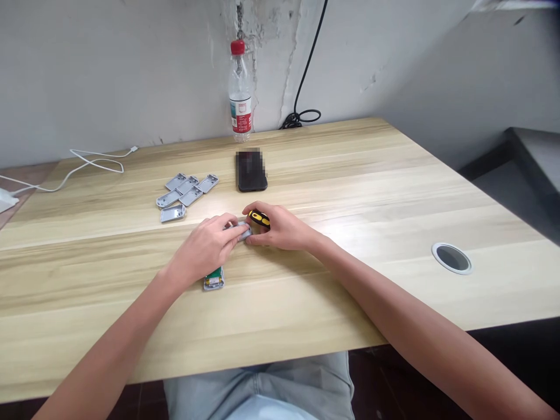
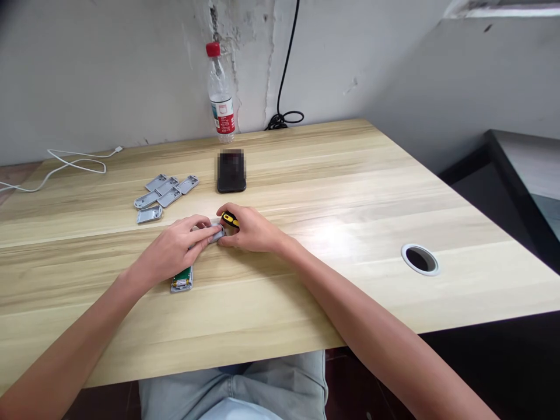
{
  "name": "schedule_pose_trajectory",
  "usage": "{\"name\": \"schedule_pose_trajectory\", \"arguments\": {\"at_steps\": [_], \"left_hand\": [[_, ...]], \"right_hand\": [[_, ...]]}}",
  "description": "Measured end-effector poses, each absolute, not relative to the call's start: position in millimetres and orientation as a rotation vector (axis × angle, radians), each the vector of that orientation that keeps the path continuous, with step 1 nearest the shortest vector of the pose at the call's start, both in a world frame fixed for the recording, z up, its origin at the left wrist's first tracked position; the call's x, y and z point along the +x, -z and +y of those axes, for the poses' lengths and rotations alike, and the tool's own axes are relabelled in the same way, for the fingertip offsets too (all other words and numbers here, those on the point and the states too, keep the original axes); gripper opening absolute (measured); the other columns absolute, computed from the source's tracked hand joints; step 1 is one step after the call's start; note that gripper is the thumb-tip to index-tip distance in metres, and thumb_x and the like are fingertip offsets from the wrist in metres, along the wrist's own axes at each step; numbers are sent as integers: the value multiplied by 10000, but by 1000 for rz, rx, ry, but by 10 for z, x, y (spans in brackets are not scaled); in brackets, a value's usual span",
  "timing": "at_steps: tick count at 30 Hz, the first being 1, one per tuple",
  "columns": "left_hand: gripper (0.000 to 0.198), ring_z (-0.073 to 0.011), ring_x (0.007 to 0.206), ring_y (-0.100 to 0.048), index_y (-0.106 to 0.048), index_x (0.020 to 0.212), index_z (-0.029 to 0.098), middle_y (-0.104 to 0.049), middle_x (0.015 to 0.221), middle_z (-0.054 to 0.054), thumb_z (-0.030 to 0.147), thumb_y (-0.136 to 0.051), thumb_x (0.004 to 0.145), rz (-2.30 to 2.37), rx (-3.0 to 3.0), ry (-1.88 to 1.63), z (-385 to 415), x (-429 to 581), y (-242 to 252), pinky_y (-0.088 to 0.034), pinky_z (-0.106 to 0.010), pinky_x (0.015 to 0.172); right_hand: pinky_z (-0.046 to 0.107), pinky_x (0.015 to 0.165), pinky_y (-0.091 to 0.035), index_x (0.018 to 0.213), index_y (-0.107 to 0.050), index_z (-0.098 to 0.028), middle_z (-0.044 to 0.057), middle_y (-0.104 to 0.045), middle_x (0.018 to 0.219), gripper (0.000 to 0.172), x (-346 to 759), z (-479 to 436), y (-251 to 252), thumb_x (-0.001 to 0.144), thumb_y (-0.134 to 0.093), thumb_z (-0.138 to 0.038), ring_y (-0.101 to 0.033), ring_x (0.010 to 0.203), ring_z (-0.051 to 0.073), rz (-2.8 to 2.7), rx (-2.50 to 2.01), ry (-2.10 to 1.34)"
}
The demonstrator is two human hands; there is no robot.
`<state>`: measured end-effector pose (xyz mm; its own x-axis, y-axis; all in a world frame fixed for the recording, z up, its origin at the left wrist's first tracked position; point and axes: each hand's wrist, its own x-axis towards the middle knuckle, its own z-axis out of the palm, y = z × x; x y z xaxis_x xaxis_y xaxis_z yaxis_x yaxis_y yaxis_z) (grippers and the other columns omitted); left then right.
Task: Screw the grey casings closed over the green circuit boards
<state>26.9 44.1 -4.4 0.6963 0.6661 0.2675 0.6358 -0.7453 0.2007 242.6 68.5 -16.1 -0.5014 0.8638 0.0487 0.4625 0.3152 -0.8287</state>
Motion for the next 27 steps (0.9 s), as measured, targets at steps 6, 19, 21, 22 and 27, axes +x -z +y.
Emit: {"name": "schedule_pose_trajectory", "arguments": {"at_steps": [6, 19, 21, 22, 27], "left_hand": [[264, -217, 954, -684, -699, 1092, 170, -707, 1135, -90, 198, -450, 1009, 1094, 2825, -531, 422, 260, 54, -535, -366, 836], [140, -223, 922, -744, -741, 959, 168, -772, 1045, -64, 182, -603, 940, 1097, 2719, -730, 382, 275, 171, -575, -336, 843], [127, -229, 930, -743, -736, 961, 172, -772, 1053, -61, 167, -615, 922, 1127, 2712, -670, 374, 280, 171, -575, -347, 856], [130, -231, 930, -743, -732, 966, 174, -771, 1053, -60, 161, -611, 919, 1144, 2709, -632, 370, 283, 166, -575, -351, 855], [156, -238, 916, -740, -714, 1003, 187, -769, 1032, -55, 168, -578, 929, 1227, 2677, -493, 352, 291, 120, -577, -352, 799]], "right_hand": [[308, 739, -472, 1083, -631, -175, 37, -687, 938, 477, 2460, 700, 110, 695, -812, -385, -621, 825, 189, -1918, -1136, -1198], [231, 364, -80, 510, -300, -233, -91, -93, 476, 512, 1929, 862, -488, 923, -453, -494, -50, 399, 81, -808, -659, -1475], [231, 368, -73, 488, -329, -228, -90, -101, 468, 482, 1845, 843, -453, 891, -475, -449, -43, 409, 79, -830, -649, -1513], [232, 369, -68, 480, -346, -226, -88, -108, 463, 462, 1820, 829, -437, 873, -485, -427, -40, 414, 80, -838, -649, -1529], [237, 372, -63, 478, -335, -227, -83, -119, 455, 447, 1783, 798, -426, 864, -468, -409, -50, 408, 81, -872, -710, -1549]]}}
